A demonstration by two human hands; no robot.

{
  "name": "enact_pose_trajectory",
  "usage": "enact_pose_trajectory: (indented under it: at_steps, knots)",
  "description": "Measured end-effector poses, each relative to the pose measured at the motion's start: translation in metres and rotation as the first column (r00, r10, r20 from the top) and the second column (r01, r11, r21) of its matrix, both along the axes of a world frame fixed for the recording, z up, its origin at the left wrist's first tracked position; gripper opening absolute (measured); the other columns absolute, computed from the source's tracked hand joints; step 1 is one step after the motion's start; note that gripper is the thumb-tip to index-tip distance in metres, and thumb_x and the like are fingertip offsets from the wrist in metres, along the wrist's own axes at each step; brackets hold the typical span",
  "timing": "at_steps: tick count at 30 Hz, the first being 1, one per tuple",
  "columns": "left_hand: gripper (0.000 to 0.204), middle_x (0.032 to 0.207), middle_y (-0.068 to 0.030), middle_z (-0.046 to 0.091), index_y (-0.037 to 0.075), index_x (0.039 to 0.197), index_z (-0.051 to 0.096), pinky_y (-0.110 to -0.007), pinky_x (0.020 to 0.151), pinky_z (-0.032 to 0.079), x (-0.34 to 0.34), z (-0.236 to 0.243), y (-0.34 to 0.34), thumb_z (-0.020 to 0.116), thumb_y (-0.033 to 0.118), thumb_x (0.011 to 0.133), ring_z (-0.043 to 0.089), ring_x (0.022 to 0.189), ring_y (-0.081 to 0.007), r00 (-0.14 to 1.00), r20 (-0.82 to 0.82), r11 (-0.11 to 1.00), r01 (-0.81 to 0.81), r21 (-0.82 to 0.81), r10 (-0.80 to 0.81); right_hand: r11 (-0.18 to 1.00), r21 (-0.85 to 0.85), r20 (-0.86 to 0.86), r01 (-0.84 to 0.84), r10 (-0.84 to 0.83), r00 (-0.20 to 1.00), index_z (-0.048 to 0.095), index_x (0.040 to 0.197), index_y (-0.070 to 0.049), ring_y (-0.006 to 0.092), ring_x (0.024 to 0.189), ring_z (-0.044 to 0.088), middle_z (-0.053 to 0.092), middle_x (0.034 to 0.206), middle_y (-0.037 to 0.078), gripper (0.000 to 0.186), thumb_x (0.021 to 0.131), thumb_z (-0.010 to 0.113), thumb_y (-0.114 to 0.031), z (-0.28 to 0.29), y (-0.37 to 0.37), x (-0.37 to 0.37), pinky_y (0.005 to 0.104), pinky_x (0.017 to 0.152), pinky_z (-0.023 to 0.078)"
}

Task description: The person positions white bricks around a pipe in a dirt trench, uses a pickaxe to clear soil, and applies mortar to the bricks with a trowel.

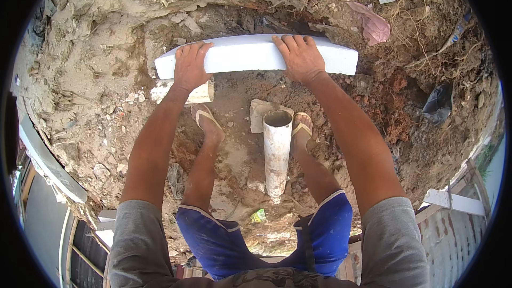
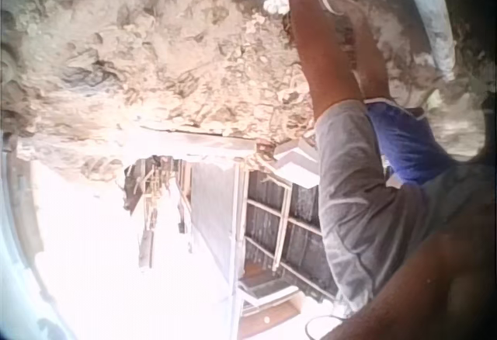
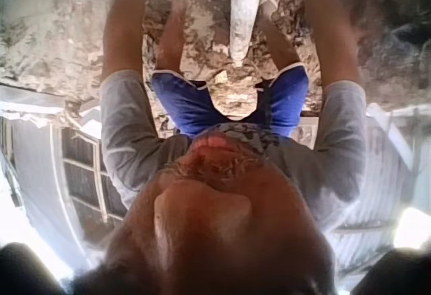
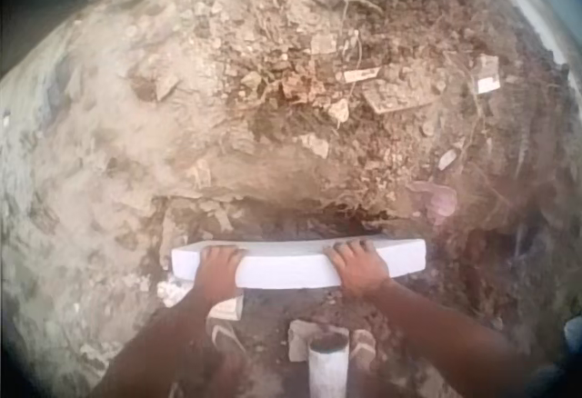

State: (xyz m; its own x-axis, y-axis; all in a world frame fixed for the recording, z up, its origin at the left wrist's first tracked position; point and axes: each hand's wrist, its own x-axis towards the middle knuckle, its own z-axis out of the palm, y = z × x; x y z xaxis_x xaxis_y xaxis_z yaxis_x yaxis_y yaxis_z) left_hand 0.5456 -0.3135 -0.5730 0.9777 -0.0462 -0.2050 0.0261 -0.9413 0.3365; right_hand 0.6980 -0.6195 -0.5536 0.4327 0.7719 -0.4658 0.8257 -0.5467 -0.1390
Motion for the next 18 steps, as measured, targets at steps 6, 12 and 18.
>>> enact_pose_trajectory:
  at_steps: [6,12,18]
  knots:
    - [0.086,0.126,-0.0087,0.057,0.016,0.138,0.052,-0.048,0.103,0.037,-0.008,-0.011,0.001,0.091,0.028,0.062,0.054,0.117,-0.0284,0.999,-0.03,0.999,0.04,-0.007,-0.04,0.999,0.036,-0.007,0.004,-0.004,1.0,0.039,0.148,-0.014,0.0258,0.118,0.054,0.054,0.128,0.007,0.093,0.071,0.086,-0.038,-0.01,-0.004,-0.004,0.0427,0.102,0.042]
    - [0.081,0.122,-0.0077,0.058,0.016,0.138,0.054,-0.046,0.102,0.038,-0.009,-0.011,-0.003,0.088,0.031,0.066,0.055,0.116,-0.0268,0.995,0.072,0.998,0.067,0.001,-0.066,0.999,0.049,0.022,0.016,-0.017,1.0,0.038,0.148,-0.011,0.0285,0.12,0.052,0.054,0.13,0.011,0.103,0.062,0.089,-0.037,-0.013,-0.014,-0.008,0.044,0.103,0.041]
    - [0.09,0.144,-0.0108,0.051,0.015,0.149,0.046,-0.052,0.118,0.029,-0.017,0.014,-0.003,0.088,0.036,0.073,0.045,0.137,-0.0296,0.999,0.028,0.999,0.028,0.024,-0.029,0.996,0.083,0.1,-0.015,0.007,0.995,0.035,0.15,-0.01,0.0293,0.122,0.052,0.052,0.133,0.012,0.103,0.067,0.088,-0.039,-0.011,-0.004,-0.01,0.0425,0.105,0.041]
